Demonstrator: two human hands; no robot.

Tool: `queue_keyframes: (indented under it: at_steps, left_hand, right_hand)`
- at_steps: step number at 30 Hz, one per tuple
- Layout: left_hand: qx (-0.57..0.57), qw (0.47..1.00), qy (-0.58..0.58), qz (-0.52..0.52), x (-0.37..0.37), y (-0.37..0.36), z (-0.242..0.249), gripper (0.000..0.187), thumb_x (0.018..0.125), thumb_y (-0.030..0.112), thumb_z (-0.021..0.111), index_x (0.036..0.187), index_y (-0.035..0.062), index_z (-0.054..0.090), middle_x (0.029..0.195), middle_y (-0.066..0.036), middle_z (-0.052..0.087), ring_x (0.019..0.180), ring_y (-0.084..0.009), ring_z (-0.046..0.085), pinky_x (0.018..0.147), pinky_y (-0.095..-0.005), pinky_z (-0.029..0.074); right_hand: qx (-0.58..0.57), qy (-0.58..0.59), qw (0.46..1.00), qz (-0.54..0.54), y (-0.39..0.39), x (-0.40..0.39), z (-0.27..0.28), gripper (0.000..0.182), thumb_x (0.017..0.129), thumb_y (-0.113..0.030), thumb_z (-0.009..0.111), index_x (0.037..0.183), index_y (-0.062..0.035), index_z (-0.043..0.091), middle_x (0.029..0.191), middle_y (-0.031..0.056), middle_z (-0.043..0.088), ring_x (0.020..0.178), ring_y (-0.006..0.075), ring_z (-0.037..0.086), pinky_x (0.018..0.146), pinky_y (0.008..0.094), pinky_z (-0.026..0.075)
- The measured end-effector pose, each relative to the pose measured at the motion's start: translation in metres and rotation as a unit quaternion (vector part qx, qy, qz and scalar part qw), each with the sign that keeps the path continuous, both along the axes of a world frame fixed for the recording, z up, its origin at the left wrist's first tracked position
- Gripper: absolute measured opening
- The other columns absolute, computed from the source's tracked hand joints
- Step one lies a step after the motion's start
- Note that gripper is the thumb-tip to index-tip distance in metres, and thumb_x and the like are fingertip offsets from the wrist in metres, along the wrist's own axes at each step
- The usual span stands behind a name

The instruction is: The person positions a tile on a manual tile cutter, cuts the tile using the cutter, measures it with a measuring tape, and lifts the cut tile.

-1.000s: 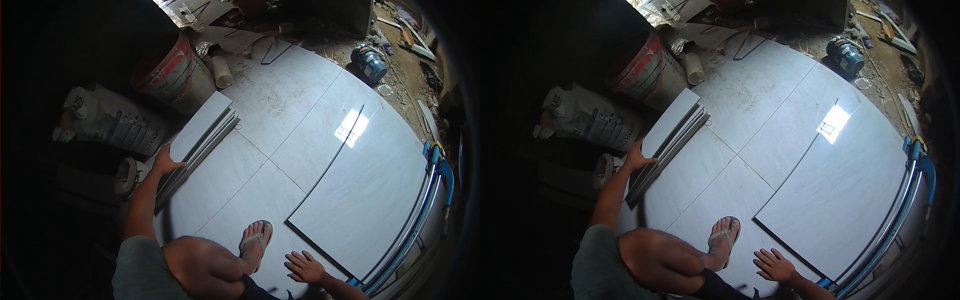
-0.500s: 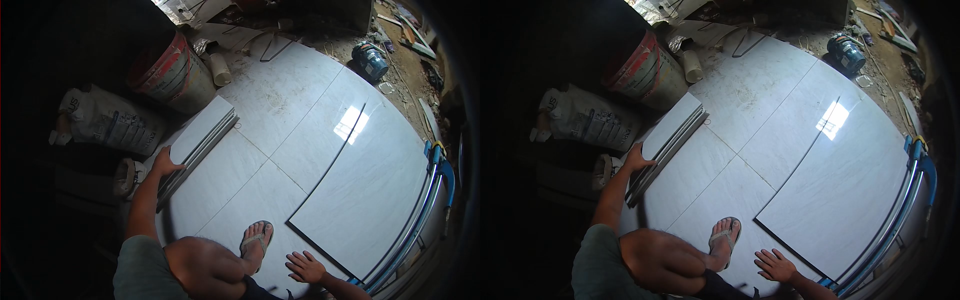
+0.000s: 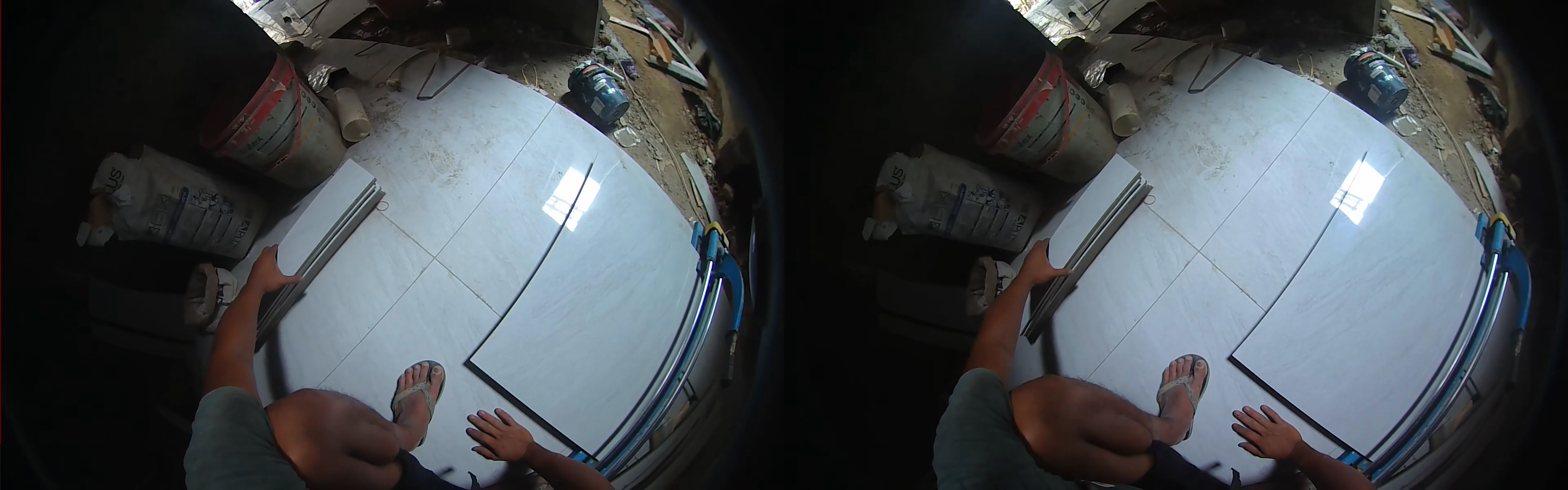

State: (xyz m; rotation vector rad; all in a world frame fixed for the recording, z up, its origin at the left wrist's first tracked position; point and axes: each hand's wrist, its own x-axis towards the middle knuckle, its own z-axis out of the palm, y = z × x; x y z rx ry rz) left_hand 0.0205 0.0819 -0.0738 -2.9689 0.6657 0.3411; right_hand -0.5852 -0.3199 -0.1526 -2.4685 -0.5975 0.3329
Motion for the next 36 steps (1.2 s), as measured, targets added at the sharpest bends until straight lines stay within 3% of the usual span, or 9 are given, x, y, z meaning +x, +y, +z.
queue_keyframes:
  at_steps: [8,12,22,36]
  left_hand:
    - [-0.032,0.999,0.028,0.002,-0.007,-0.014,0.012,0.114,0.056,0.053,0.096,0.141,-0.0063,0.047,0.139,-0.028,0.052,0.129,-0.0413,0.054,0.112,-0.0442,0.045]
    - [-0.01,1.0,0.015,0.001,-0.003,-0.01,0.008,0.118,0.056,0.05,0.096,0.145,-0.0064,0.042,0.14,-0.028,0.051,0.131,-0.0411,0.053,0.112,-0.0438,0.045]
    - [0.06,0.995,0.072,0.044,-0.011,-0.041,0.031,0.132,0.055,0.042,0.097,0.156,-0.0042,0.027,0.145,-0.028,0.05,0.135,-0.0408,0.051,0.115,-0.0433,0.043]
    - [0.083,0.992,0.081,0.05,0.004,-0.04,0.017,0.13,0.048,0.037,0.1,0.152,-0.004,0.034,0.143,-0.028,0.052,0.133,-0.0408,0.053,0.115,-0.0437,0.043]
  right_hand:
    - [-0.002,0.011,1.0,0.009,-0.003,0.001,0.004,0.05,0.103,-0.048,0.052,0.143,-0.0177,0.056,0.159,0.0061,0.045,0.146,0.0229,0.043,0.119,0.049,0.033]
    - [0.012,-0.007,1.0,0.005,-0.002,0.0,0.0,0.048,0.101,-0.05,0.056,0.138,-0.0187,0.06,0.156,0.0068,0.049,0.143,0.025,0.047,0.117,0.052,0.034]
    - [0.011,-0.01,1.0,0.024,-0.005,-0.003,-0.005,0.049,0.104,-0.05,0.05,0.14,-0.0169,0.059,0.157,0.008,0.047,0.145,0.0253,0.044,0.119,0.0513,0.034]
    - [0.012,-0.001,0.999,0.043,-0.007,-0.007,-0.009,0.051,0.109,-0.05,0.039,0.144,-0.0167,0.054,0.16,0.0089,0.042,0.15,0.027,0.038,0.121,0.0518,0.031]
